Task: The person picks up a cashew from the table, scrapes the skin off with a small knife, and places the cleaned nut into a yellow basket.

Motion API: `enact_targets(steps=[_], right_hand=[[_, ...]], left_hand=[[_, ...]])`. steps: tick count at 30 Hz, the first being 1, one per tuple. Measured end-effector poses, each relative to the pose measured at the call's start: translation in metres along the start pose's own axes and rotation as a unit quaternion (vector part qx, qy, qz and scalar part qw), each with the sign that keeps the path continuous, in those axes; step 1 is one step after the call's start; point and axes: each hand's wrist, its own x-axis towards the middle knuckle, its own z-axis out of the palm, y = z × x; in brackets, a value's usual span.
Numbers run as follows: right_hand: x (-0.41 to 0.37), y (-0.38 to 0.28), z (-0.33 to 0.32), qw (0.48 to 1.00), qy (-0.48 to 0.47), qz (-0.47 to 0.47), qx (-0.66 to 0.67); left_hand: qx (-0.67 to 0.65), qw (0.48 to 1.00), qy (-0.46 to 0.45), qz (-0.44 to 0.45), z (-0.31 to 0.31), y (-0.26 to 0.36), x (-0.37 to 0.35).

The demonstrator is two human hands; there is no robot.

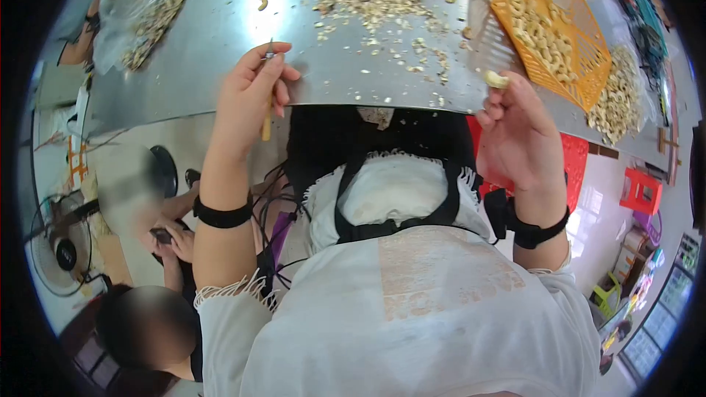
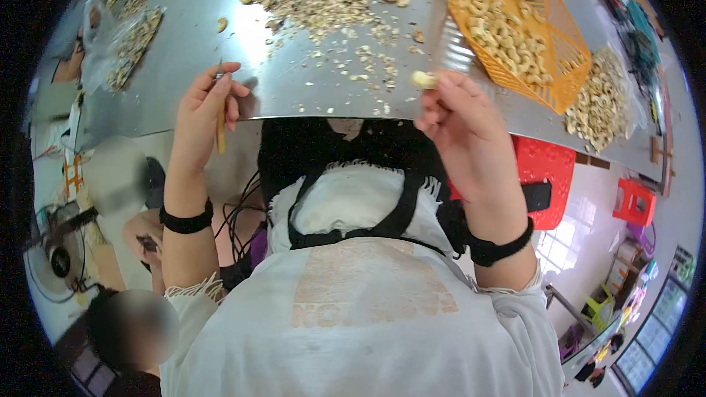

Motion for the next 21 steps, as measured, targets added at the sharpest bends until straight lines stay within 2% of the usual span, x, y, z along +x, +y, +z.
enact_targets(steps=[7,9,10,12,16,18,21], right_hand=[[0.001,0.001,-0.009,0.999,-0.01,0.028,0.023],[0.005,0.001,-0.008,0.999,-0.028,0.04,0.014],[0.006,0.001,-0.008,0.999,-0.033,0.038,0.006],[0.011,0.003,-0.009,0.998,-0.045,0.052,-0.001],[0.02,0.004,-0.002,0.996,-0.06,0.065,-0.028],[0.022,0.005,0.004,0.996,-0.051,0.063,-0.034],[0.026,0.004,0.006,0.994,-0.076,0.073,-0.038]], left_hand=[[0.028,0.994,0.104,-0.013,-0.045,-0.005,-0.052],[0.048,0.99,0.103,-0.085,-0.058,-0.01,-0.072],[0.047,0.988,0.118,-0.089,-0.062,-0.015,-0.079],[0.047,0.983,0.074,-0.163,-0.064,-0.031,-0.09],[-0.006,0.986,0.082,-0.147,-0.06,-0.056,-0.093],[0.005,0.982,0.079,-0.169,-0.06,-0.054,-0.092],[0.069,0.986,0.06,-0.137,-0.063,-0.065,-0.085]])
